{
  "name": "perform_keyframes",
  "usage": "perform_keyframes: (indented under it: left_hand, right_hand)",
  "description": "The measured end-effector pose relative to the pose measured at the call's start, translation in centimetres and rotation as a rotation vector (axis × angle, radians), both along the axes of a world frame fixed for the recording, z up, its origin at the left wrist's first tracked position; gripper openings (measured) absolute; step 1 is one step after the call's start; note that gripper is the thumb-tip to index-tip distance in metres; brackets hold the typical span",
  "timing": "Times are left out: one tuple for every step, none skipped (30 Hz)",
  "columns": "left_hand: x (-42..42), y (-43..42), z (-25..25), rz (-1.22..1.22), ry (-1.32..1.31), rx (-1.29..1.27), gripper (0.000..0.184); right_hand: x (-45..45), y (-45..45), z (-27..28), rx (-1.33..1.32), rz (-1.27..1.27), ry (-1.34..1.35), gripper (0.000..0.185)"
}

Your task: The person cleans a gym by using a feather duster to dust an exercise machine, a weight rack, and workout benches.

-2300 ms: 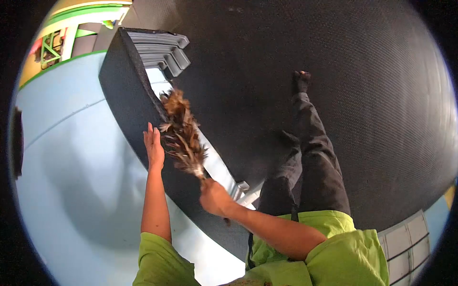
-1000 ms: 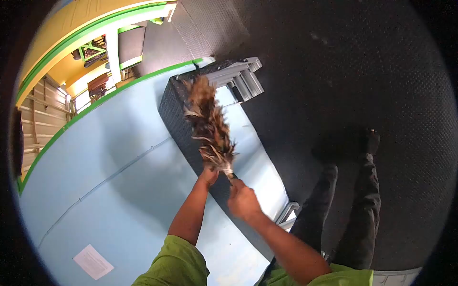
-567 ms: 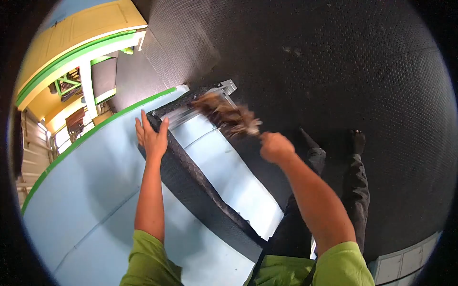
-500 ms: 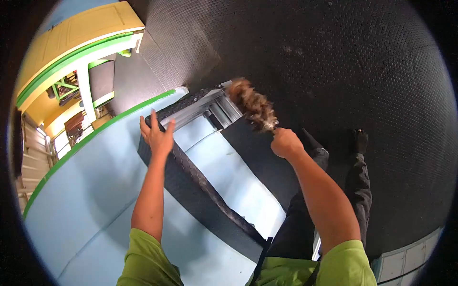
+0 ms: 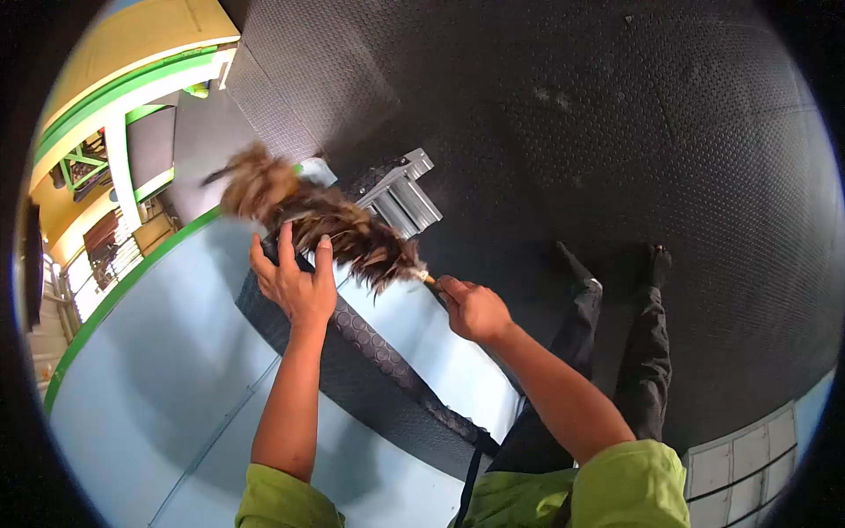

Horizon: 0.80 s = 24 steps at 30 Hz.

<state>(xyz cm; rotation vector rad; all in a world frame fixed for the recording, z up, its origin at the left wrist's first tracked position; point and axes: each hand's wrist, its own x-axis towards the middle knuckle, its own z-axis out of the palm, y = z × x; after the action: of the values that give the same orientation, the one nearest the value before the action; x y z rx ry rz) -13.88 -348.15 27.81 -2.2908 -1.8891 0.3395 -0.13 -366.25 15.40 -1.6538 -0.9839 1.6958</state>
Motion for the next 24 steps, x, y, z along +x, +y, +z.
perform_keyframes:
  left_hand:
    - [0.2, 0.0, 0.0, -0.007, -0.002, 0.011, 0.059]
    - [0.3, 0.0, 0.0, -0.005, -0.009, 0.011, 0.059]
    - [0.4, 0.1, 0.1, -0.01, 0.011, 0.006, 0.056]
    - [0.5, 0.0, 0.1, -0.02, 0.034, -0.002, 0.054]
    - [0.3, 0.1, 0.0, -0.028, 0.032, -0.013, 0.054]
    - [0.1, 0.1, 0.0, -0.043, 0.023, -0.015, 0.051]
    - [-0.1, 0.1, 0.0, -0.051, 0.016, -0.017, 0.049]
    - [0.0, 0.0, 0.0, -0.054, 0.01, -0.014, 0.048]
    - [0.1, 0.1, 0.0, -0.047, 0.001, -0.007, 0.043]
    - [0.0, 0.1, -0.1, -0.052, -0.012, -0.009, 0.038]
    - [-0.1, 0.1, -0.1, -0.058, -0.024, -0.006, 0.033]
    - [-0.1, 0.0, -0.2, -0.06, -0.024, -0.009, 0.033]
    - [-0.3, 0.0, -0.2, -0.063, -0.001, -0.008, 0.028]
    - [-0.3, 0.1, -0.2, -0.063, 0.02, -0.005, 0.024]
    - [-0.3, 0.2, -0.2, -0.061, 0.011, -0.003, 0.024]
    - [-0.3, 0.1, -0.2, -0.052, -0.004, 0.002, 0.022]
    - [-0.2, 0.1, -0.3, -0.043, -0.026, 0.006, 0.02]
    - [-0.2, 0.1, -0.2, -0.042, -0.052, 0.012, 0.02]
    - [-0.2, 0.1, -0.2, -0.04, -0.009, 0.015, 0.019]
    - [-0.2, 0.1, -0.2, -0.04, 0.028, 0.017, 0.019]
    - [-0.3, 0.2, -0.2, -0.047, -0.024, 0.019, 0.019]
    - [-0.5, 0.3, -0.3, -0.046, -0.028, 0.025, 0.018]
    - [-0.5, 0.2, -0.6, -0.046, -0.04, 0.032, 0.018]
    - [0.0, 0.2, -0.6, -0.006, -0.027, 0.02, 0.019]
  right_hand:
    - [-1.5, -0.1, -1.7, -0.069, -0.002, -0.033, 0.024]
    - [-2.4, 0.2, -3.9, -0.07, 0.001, -0.04, 0.024]
    - [-3.0, 0.8, -6.6, -0.21, -0.044, -0.069, 0.024]
    - [-3.2, 1.2, -8.3, -0.354, -0.093, -0.096, 0.024]
    - [-3.1, 1.7, -8.2, -0.365, -0.101, -0.096, 0.024]
    - [-2.8, 2.5, -7.6, -0.323, -0.113, -0.07, 0.025]
    - [-2.8, 2.7, -7.3, -0.279, -0.119, -0.044, 0.026]
    - [-3.2, 2.1, -7.9, -0.19, -0.085, -0.063, 0.025]
    - [-3.5, 1.6, -8.7, -0.202, -0.079, -0.067, 0.025]
    - [-3.8, 1.3, -9.5, -0.315, -0.071, -0.099, 0.025]
    - [-4.0, 1.1, -10.3, -0.424, -0.063, -0.13, 0.024]
    - [-4.1, 1.0, -11.0, -0.454, -0.078, -0.142, 0.024]
    - [-4.2, 0.5, -11.0, -0.455, -0.085, -0.143, 0.024]
    - [-3.5, 0.4, -9.5, -0.454, -0.081, -0.119, 0.024]
    - [-3.0, 0.0, -8.3, -0.454, -0.075, -0.099, 0.024]
    - [-2.7, -0.9, -7.6, -0.457, -0.033, -0.123, 0.026]
    - [-2.5, -2.3, -7.2, -0.459, -0.034, -0.141, 0.026]
    - [-2.3, -3.9, -7.5, -0.526, -0.026, -0.139, 0.027]
    - [-1.9, -5.3, -7.8, -0.589, -0.025, -0.144, 0.028]
    - [-1.5, -7.0, -7.7, -0.592, -0.019, -0.132, 0.025]
    - [-0.5, -9.0, -7.0, -0.602, -0.018, -0.129, 0.022]
    - [1.0, -10.0, -5.3, -0.58, -0.005, -0.145, 0.023]
    - [2.6, -10.6, -3.2, -0.558, 0.005, -0.17, 0.024]
    - [4.6, -11.2, -0.8, -0.572, -0.009, -0.193, 0.025]
